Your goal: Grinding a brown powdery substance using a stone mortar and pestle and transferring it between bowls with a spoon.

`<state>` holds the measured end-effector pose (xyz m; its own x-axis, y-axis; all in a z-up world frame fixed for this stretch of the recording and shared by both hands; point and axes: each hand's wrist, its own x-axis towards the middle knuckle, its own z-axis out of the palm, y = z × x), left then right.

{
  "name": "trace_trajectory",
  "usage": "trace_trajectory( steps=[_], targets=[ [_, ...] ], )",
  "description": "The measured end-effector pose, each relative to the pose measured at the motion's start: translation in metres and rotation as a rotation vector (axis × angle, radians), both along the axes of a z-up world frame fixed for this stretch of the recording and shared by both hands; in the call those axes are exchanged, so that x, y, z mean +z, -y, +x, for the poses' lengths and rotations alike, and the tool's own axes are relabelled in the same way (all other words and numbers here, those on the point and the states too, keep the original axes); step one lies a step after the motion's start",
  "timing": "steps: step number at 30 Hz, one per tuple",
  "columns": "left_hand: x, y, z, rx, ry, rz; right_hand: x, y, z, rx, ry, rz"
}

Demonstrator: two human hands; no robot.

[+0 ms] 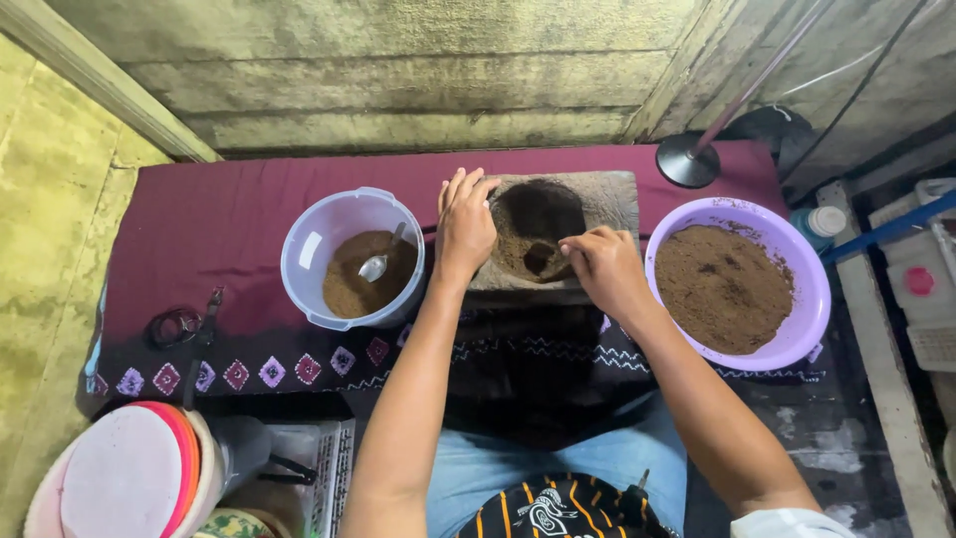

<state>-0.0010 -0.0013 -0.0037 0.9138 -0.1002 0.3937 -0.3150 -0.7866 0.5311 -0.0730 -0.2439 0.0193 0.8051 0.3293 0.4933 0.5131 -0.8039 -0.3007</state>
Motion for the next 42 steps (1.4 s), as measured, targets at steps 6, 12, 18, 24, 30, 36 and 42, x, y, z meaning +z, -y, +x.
trace_trajectory(
  steps=[6, 12, 18, 24, 30, 36, 42],
  targets=[
    [0.006, -0.001, 0.000, -0.017, -0.003, 0.024, -0.011, 0.004, 0.004, -0.093, 0.030, 0.047],
    [0.000, -0.002, 0.005, -0.017, 0.003, 0.032, 0.004, 0.004, -0.012, -0.100, 0.052, 0.187],
    [-0.004, -0.005, 0.003, -0.024, 0.028, 0.014, -0.001, 0.014, -0.018, -0.064, 0.042, 0.369],
    [-0.003, 0.012, 0.000, -0.211, 0.037, 0.068, 0.019, 0.045, -0.021, -0.021, -0.072, 0.367],
    [0.055, 0.053, -0.036, -0.329, -0.039, 0.226, 0.023, 0.045, -0.028, -0.075, -0.181, 0.477],
    [0.062, 0.062, -0.042, -0.346, -0.215, 0.173, 0.021, 0.046, -0.038, -0.095, -0.161, 0.576],
    [0.062, 0.072, -0.043, -0.287, -0.186, 0.190, 0.048, 0.053, -0.048, -0.151, -0.109, 0.738]
  ],
)
